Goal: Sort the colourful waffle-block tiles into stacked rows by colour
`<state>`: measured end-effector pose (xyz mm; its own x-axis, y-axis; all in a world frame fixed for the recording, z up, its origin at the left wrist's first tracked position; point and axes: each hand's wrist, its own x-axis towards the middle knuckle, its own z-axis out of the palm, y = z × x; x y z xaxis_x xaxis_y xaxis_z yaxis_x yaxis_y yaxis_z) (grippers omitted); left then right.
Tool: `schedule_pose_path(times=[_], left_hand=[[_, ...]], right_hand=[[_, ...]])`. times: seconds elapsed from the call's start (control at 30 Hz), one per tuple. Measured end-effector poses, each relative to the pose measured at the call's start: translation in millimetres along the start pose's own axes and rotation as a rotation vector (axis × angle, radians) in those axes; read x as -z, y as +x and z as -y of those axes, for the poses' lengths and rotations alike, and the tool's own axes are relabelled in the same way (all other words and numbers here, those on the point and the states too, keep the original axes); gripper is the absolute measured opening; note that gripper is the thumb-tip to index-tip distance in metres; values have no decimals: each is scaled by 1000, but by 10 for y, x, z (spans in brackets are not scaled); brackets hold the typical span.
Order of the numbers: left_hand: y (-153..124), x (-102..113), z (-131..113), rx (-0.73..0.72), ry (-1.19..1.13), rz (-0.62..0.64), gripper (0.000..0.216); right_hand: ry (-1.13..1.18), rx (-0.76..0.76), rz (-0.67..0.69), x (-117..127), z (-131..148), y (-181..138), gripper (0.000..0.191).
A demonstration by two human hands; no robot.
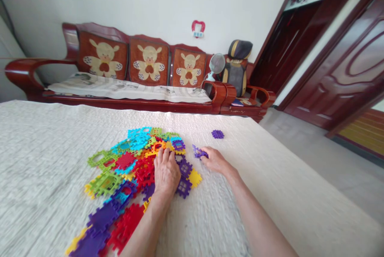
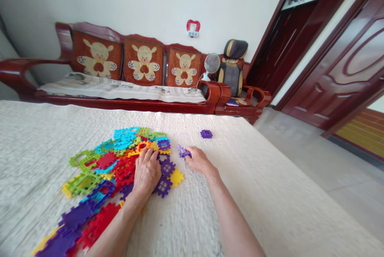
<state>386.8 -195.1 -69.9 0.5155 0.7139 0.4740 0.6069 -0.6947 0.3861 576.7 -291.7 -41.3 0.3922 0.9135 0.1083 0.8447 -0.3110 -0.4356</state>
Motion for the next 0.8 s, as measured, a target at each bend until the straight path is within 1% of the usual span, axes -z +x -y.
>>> schedule_pose_path(times=[0.07,0.13,0.2,0.27,0.33,0.47,0.53,0.7,0.8], left_hand=[[1,6,-4,6,-6,5,42],[1,13,-7,14,-8,10,42],[1,20,-10,19,-8,15,42],[1,22,-11,19,-3,21,42],[2,19,-9,9,6,23,42],[4,12,-2,-5,25,15,42],[4,11,2,-14,28,11,41],[1,-1,12,-25,28,-13,40],[-1,-6,17,-32,28,-12,40]], right_hand=[[-3,-38,5,36,-103,5,30],[26,-60,3,60,-182,5,39],[64,-62,1,72,-225,-3,51],[73,-47,12,77,-236,-14,56],[43,-21,26,80,-220,-24,55],[-13,21,12,92,-167,-29,43],[-17,32,4,103,-163,-25,41],[-16,58,-29,164,-264,-37,46],[32,52,8,201,-336,-66,54]])
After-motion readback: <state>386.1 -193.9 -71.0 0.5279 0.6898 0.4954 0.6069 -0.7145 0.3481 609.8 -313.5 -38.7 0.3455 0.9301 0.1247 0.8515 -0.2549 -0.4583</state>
